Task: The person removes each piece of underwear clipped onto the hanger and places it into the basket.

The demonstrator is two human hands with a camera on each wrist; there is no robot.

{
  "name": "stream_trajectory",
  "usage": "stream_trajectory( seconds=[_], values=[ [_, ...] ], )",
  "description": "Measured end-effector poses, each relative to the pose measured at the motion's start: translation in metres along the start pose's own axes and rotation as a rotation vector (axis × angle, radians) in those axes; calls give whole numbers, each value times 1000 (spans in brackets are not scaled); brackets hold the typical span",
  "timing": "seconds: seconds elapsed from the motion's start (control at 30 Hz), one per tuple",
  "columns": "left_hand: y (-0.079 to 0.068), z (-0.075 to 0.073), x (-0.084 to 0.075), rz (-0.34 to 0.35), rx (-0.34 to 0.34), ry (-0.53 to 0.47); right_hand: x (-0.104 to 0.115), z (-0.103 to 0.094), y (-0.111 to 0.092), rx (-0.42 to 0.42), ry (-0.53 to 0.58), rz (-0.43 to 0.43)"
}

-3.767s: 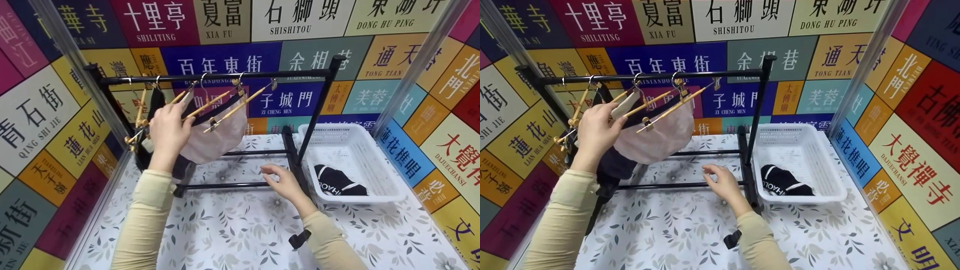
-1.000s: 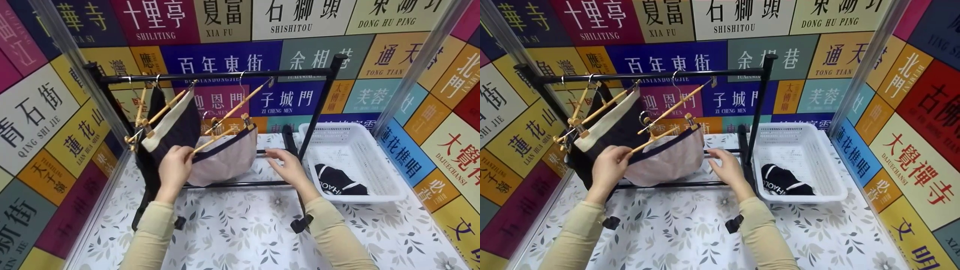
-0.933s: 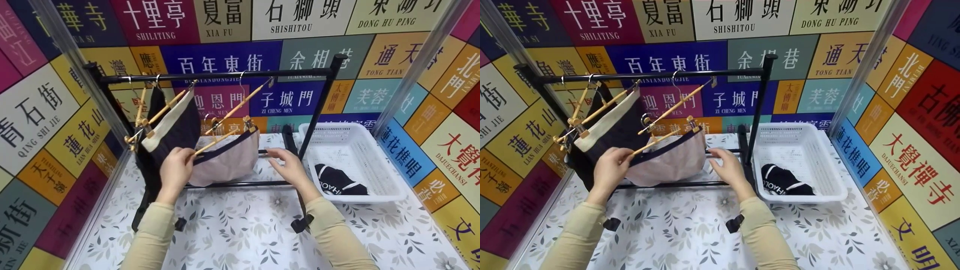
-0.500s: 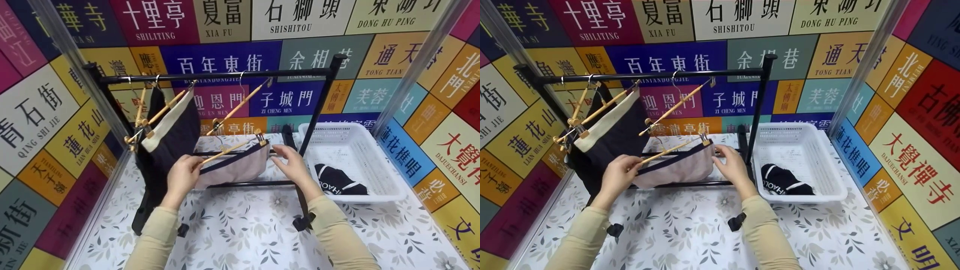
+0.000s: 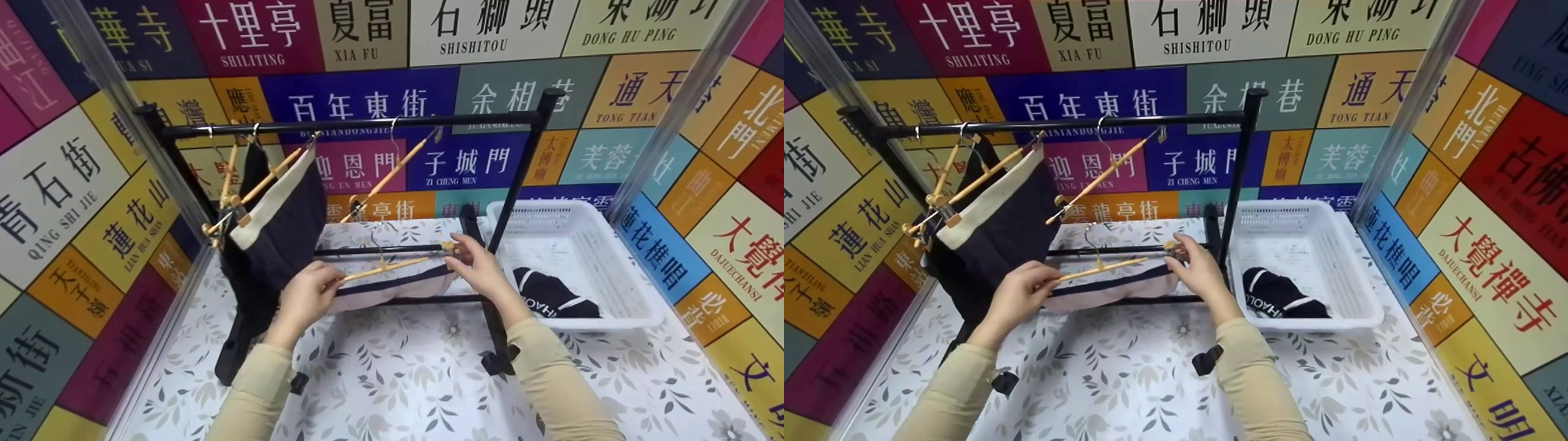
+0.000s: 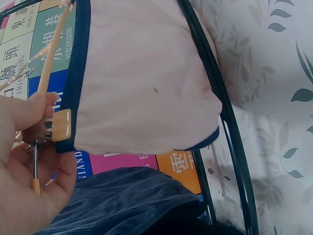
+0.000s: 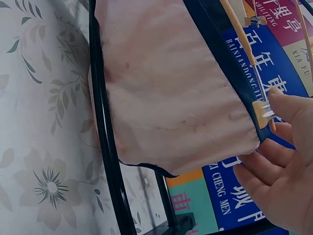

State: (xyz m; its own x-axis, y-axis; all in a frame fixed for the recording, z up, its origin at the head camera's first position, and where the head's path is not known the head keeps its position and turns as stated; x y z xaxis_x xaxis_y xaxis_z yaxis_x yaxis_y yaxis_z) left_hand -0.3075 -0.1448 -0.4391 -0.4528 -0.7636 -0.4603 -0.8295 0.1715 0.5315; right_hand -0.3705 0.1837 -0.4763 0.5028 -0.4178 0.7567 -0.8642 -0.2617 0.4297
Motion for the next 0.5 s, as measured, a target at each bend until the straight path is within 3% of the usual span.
stream_trajectory(
  seconds=[0.3,0.5],
  values=[
    [-3,8,0,37,28,-15,5,-5,-5,47,57,59],
    [-1,10,-3,46,32,-21,5,-13,-7,24,77,63]
  ],
)
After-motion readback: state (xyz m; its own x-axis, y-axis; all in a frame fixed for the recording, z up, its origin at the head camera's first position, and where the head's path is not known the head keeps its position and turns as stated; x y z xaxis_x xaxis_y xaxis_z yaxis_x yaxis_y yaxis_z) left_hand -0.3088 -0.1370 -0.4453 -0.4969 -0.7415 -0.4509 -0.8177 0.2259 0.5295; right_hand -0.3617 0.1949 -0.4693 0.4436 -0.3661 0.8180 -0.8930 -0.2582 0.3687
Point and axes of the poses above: each hand's wrist, its own y-axis towards the middle knuckle, its own z-axis out of the palm, x = y × z, the point moved 5 cm from there along y, towards the middle knuckle, and after that the axes turned 7 degrees about -z, right-handed, at the moved point
